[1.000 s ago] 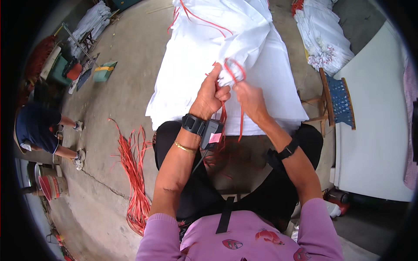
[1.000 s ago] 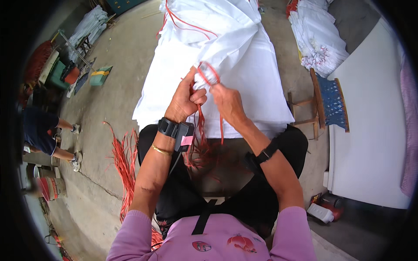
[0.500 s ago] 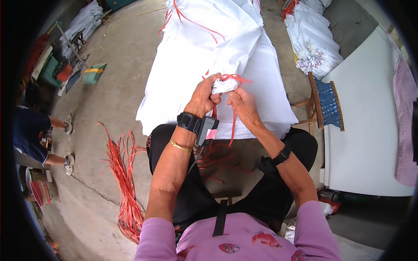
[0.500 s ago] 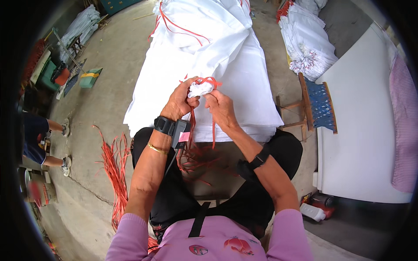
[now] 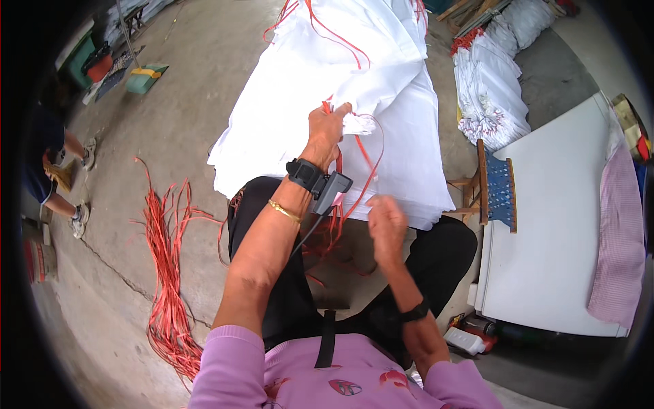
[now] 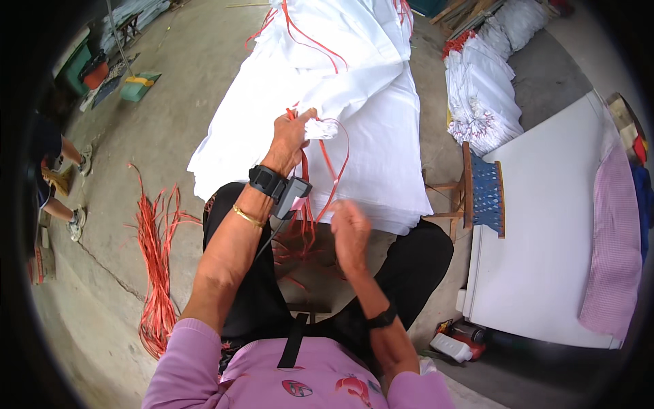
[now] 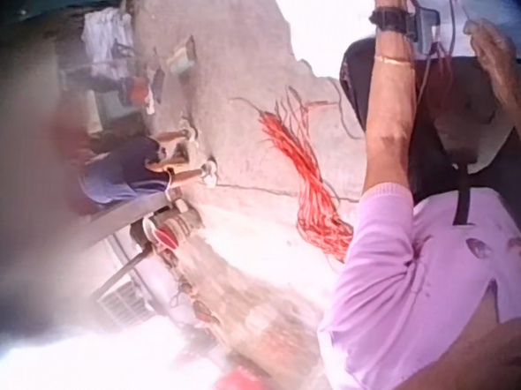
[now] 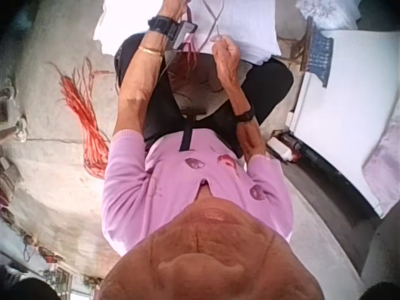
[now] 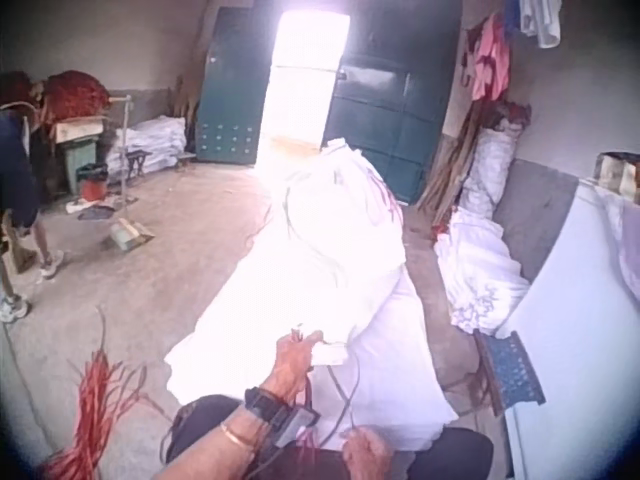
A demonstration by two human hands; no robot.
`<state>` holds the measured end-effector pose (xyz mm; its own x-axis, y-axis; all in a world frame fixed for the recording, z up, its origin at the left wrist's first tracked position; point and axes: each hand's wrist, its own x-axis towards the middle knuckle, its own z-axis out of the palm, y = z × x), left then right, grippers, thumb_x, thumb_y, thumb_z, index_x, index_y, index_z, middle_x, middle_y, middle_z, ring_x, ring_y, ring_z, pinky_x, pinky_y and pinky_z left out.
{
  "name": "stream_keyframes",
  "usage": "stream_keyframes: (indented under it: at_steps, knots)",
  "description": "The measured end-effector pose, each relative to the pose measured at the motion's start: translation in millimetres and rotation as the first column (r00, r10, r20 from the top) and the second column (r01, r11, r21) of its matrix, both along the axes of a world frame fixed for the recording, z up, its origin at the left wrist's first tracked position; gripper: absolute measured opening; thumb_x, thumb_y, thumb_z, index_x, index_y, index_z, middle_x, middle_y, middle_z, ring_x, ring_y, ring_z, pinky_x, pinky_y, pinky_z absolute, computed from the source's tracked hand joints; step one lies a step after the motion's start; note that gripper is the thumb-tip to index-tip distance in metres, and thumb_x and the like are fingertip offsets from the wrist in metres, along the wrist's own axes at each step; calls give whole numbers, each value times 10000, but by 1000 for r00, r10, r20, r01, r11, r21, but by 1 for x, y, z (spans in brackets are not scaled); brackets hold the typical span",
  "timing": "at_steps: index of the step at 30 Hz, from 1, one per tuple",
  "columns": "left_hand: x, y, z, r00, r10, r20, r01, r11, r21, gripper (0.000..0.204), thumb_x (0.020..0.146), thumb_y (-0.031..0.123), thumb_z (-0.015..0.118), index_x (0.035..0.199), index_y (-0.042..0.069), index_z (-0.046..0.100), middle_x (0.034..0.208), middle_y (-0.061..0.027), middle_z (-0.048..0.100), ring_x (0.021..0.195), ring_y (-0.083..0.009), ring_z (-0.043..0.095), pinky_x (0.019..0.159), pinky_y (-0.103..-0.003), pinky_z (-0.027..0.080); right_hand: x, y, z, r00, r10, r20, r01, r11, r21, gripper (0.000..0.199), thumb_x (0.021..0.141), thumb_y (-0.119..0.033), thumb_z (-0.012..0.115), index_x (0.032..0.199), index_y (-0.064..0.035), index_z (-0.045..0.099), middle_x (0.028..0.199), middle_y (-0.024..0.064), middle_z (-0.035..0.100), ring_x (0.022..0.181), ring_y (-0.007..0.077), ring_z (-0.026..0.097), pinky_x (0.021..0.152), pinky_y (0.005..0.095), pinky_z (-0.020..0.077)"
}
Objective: Threading red plastic straps through white plastic bags using a long metal needle.
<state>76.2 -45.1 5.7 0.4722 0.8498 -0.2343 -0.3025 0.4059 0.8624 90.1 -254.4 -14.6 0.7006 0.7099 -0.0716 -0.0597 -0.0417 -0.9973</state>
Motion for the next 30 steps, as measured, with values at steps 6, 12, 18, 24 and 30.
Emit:
stream_keyframes:
  at_steps: [6, 12, 18, 24, 30]
  knots:
    - [12, -25, -21, 979, -114, -170, 131, 987, 91, 168, 769, 137, 628, 811, -25, 633, 595, -55, 541, 464, -128, 467, 425, -287, 370, 37, 62, 63, 969, -57, 241, -1, 972, 237, 228, 898, -244, 510, 778, -60, 570, 543, -81, 338, 470, 15, 280, 431, 199, 195]
    - [-10, 37, -62, 910, 395, -128, -380, 917, 122, 185, 770, 143, 645, 777, -35, 597, 642, -65, 570, 569, -139, 509, 514, -335, 418, -48, -47, 41, 689, 551, -471, -487, 833, 263, 305, 913, -240, 449, 665, -63, 458, 593, 28, 455, 481, 49, 344, 410, 204, 239]
    - [-16, 27, -38, 999, 0, -53, -1, 1000, -24, 168, 767, 115, 671, 756, 121, 503, 646, 12, 472, 544, -128, 472, 440, -288, 354, -40, -234, 34, 716, 325, -618, -23, 896, 444, 336, 892, -334, 465, 695, -64, 429, 596, 53, 413, 439, 123, 333, 380, 247, 316]
    - [-7, 45, -54, 998, 8, -67, -2, 996, 86, 120, 781, 92, 613, 851, 2, 575, 728, -81, 574, 605, -173, 527, 501, -312, 421, -35, -267, 31, 852, 89, -517, 40, 972, 234, 379, 905, -368, 451, 742, -27, 475, 680, 81, 464, 437, 80, 302, 373, 210, 249]
    - [-55, 193, -56, 916, -108, -387, 401, 258, 879, 217, 819, 90, 595, 688, 114, 424, 614, 52, 264, 493, -98, 249, 449, -253, 238, 12, -326, 43, 931, -310, -194, 307, 951, -46, 178, 877, -206, 548, 784, -55, 546, 1088, 129, 603, 466, -2, 278, 376, 172, 201]
